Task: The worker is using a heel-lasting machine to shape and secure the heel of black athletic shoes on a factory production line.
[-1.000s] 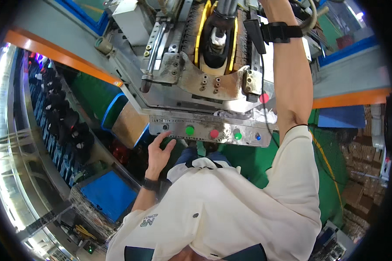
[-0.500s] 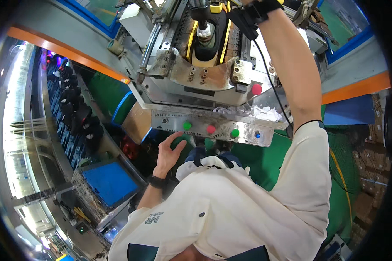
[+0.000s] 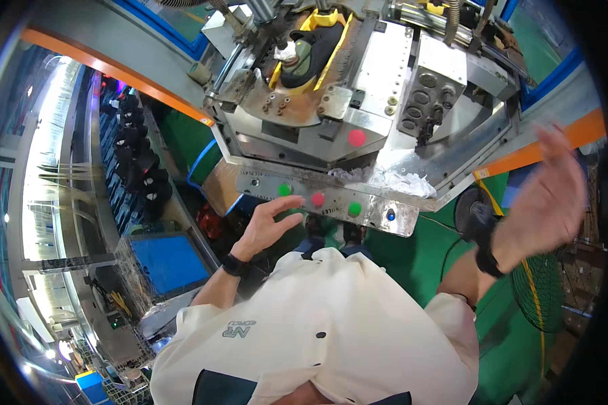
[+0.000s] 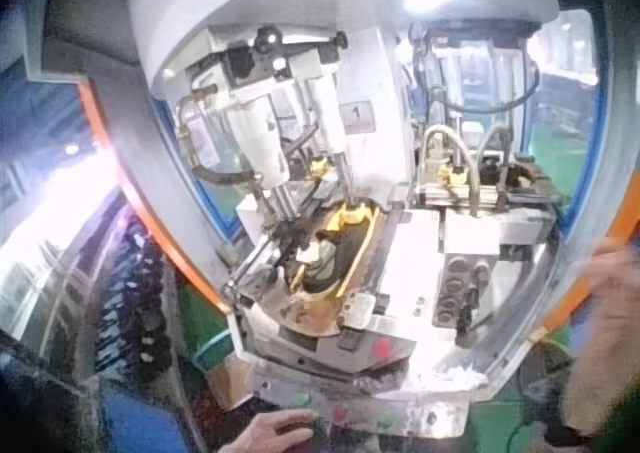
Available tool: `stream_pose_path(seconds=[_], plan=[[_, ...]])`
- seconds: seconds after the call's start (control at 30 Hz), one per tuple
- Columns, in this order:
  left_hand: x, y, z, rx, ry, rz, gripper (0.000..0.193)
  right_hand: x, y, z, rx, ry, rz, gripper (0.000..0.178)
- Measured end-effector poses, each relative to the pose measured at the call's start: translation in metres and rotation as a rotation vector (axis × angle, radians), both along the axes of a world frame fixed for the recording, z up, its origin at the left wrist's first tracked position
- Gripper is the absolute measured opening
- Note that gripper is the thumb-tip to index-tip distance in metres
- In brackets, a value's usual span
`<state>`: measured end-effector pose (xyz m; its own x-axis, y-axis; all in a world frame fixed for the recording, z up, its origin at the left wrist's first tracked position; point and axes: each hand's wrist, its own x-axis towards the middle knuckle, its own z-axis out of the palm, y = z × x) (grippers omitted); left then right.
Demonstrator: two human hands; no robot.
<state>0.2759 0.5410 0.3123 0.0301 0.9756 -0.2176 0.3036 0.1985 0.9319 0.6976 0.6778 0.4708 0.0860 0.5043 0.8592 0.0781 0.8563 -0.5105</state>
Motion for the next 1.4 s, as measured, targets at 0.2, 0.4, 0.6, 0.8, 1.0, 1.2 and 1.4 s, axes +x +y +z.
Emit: stream_pose_path(seconds=[0.2,0.4,0.6,0.8,1.0,1.2,1.4], plan=[[0.038,0.053,-0.004,0.034,0.054,-0.317,0.041,0.085,-0.059,-0.028,0.158,0.247,0.051,0.049],[0.107,0.116,-0.009,0.140,-0.127,-0.381,0.039,0.044,-0.070,-0.151,-0.593,0.241,-0.214,0.021],[0.151,0.139,-0.013,0.105,-0.394,-0.367,0.032,0.033,-0.088,-0.153,-0.857,0.290,-0.261,0.015],[0.170,0.142,-0.002,0.125,-0.489,-0.297,0.021,0.027,-0.090,-0.135,-0.883,0.274,-0.386,0.013],[0.181,0.174,0.006,0.225,-0.458,-0.107,0.028,0.033,-0.065,-0.133,-0.866,0.403,-0.297,0.019],[0.203,0.244,-0.014,0.449,-0.124,0.045,0.043,0.023,-0.009,-0.133,-0.897,0.428,-0.151,0.020],[0.180,0.319,-0.050,0.305,0.423,0.273,0.076,-0.028,0.060,-0.152,-1.105,0.366,0.062,0.027]])
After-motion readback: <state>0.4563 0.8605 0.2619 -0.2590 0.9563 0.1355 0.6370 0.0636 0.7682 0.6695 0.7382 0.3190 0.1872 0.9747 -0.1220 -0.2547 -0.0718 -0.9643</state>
